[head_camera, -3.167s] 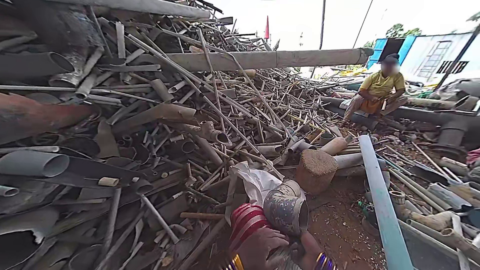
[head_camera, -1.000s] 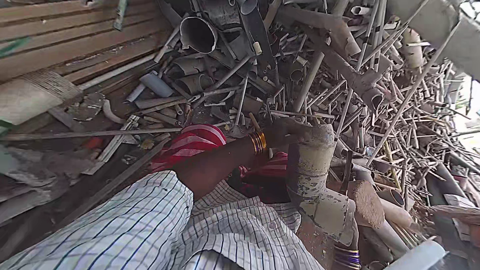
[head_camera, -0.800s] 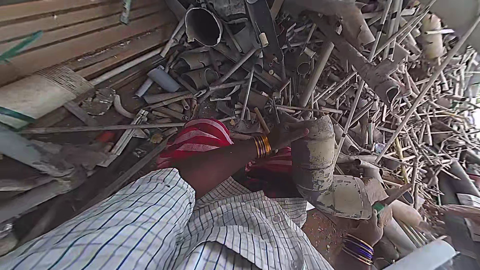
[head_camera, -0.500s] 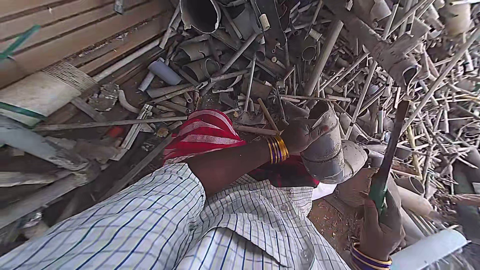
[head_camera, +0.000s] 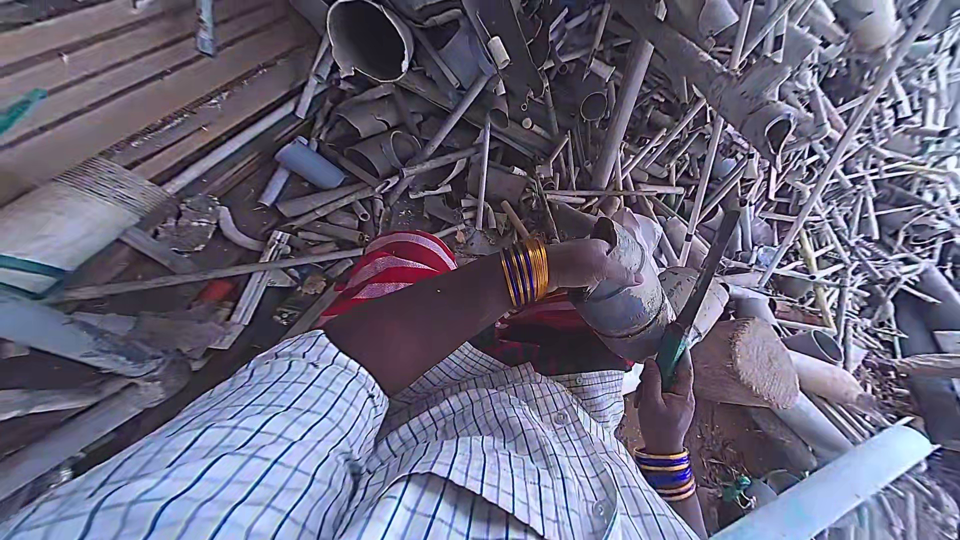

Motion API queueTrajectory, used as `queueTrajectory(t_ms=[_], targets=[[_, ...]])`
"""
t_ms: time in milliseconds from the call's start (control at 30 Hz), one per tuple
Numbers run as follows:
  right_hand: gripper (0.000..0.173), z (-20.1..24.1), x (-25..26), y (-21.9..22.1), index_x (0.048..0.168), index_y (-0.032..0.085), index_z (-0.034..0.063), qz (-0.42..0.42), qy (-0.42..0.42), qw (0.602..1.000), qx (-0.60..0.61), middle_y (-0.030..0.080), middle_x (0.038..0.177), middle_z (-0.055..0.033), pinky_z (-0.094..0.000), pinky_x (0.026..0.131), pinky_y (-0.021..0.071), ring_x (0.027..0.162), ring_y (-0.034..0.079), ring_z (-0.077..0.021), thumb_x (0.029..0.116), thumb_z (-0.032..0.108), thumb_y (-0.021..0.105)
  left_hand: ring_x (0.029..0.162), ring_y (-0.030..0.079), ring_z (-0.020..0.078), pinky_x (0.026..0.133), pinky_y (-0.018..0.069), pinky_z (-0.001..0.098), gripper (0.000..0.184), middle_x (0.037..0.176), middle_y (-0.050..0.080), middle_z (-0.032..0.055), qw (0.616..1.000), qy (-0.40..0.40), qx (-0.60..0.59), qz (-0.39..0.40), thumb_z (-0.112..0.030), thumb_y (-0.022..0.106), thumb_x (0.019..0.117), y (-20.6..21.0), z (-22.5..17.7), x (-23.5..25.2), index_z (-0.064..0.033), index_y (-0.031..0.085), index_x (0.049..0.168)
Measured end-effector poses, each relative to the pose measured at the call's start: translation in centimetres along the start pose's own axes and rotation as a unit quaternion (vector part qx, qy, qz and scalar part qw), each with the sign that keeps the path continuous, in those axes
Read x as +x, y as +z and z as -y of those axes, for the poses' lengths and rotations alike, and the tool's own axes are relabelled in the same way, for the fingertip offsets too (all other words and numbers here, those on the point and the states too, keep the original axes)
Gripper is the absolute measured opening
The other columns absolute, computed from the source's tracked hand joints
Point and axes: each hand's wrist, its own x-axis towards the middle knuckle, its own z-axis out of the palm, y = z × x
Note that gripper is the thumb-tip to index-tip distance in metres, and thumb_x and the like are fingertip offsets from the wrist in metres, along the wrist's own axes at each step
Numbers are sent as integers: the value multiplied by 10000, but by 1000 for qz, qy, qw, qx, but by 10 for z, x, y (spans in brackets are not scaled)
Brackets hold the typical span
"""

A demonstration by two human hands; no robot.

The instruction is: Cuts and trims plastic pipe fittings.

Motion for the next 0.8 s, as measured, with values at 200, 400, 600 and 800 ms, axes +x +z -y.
queueTrajectory(t_ms=[200, 400, 600, 800], targets=[[598, 18, 17, -3, 1501, 334, -119, -4, -20, 997, 75, 583, 786, -24, -177, 438, 417, 483, 463, 16, 1014, 201, 466, 1040, 573, 234, 917, 492, 420, 217, 1138, 592, 184, 934, -10, -289, -208, -41, 563, 984, 36, 17, 9, 51, 564, 1181], [607, 14, 13, -11, 1473, 380, -148, -61, -82, 995, -1, 634, 784, -75, -200, 453, 420, 489, 472, -3, 1010, 238, 454, 978, 548, 232, 872, 485, 402, 156, 1072, 561, 170, 901, -24, -360, -242, 14, 529, 977, 63, 18, 45, 49, 544, 1128], [535, -27, -5, -6, 1466, 466, -118, 22, -59, 976, -207, 727, 939, -309, -629, 645, 548, 717, 716, -472, 983, 106, 523, 1096, 575, 199, 964, 453, 361, 248, 1173, 608, 200, 973, -2, -119, -199, -13, 554, 962, 76, 38, 55, 81, 596, 1188], [542, -18, -12, -2, 1439, 484, -141, 37, -58, 982, -174, 734, 901, -281, -548, 604, 554, 668, 715, -402, 976, 138, 525, 1090, 601, 172, 973, 469, 347, 293, 1151, 636, 193, 969, 50, -99, -220, 13, 528, 939, 77, 49, 55, 99, 601, 1209]])
